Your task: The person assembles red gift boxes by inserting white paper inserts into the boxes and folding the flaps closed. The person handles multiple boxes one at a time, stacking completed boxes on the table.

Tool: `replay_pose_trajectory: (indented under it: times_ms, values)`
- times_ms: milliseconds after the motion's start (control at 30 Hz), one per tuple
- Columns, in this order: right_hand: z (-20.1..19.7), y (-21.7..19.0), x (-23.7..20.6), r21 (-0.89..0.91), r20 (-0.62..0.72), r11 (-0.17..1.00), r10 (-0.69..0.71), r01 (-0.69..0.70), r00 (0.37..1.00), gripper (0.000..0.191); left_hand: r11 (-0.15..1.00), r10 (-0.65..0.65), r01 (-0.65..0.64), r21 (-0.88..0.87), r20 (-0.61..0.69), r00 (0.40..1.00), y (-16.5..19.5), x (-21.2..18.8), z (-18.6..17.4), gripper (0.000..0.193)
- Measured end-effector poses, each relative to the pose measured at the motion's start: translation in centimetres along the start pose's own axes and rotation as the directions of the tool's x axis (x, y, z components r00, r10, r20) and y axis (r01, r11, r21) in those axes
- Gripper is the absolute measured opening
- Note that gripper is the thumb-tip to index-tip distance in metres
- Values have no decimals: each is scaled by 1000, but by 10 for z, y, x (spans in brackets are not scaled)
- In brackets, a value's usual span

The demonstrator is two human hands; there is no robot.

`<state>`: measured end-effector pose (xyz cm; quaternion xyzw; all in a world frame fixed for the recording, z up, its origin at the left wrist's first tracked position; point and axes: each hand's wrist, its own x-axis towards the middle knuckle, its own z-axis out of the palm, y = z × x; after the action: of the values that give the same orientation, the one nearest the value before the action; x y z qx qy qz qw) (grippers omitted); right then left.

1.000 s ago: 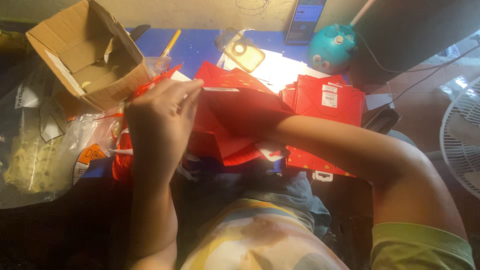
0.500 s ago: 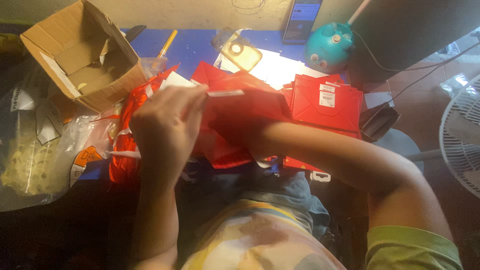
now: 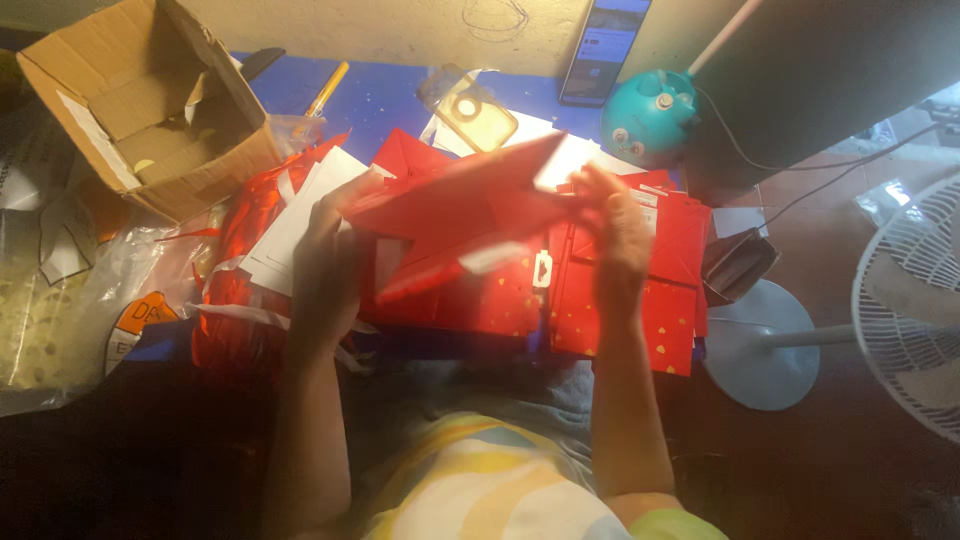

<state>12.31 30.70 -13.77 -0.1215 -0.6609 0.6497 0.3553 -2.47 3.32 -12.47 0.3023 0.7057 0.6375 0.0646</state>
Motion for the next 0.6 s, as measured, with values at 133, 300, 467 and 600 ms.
replay_pose_trajectory:
  times_ms: [133, 300, 467, 600]
  values:
    - [-3, 51, -10, -18, -17, 963, 269, -270, 963, 50, 999, 32, -34, 34, 40, 999, -21, -20, 0, 64]
    - [-2, 72, -29, -478, 286, 820, -195, 316, 938, 53, 874, 298, -343, 345, 178, 938, -33, -42, 4, 99]
    - [15, 71, -33, 229, 210, 955, 143, -190, 967, 81, 870, 324, -348, 349, 126, 938, -60, -47, 11, 72]
    - [15, 49, -31, 267, 244, 957, 43, -110, 969, 109, 929, 73, -93, 359, 69, 995, -89, -23, 8, 68]
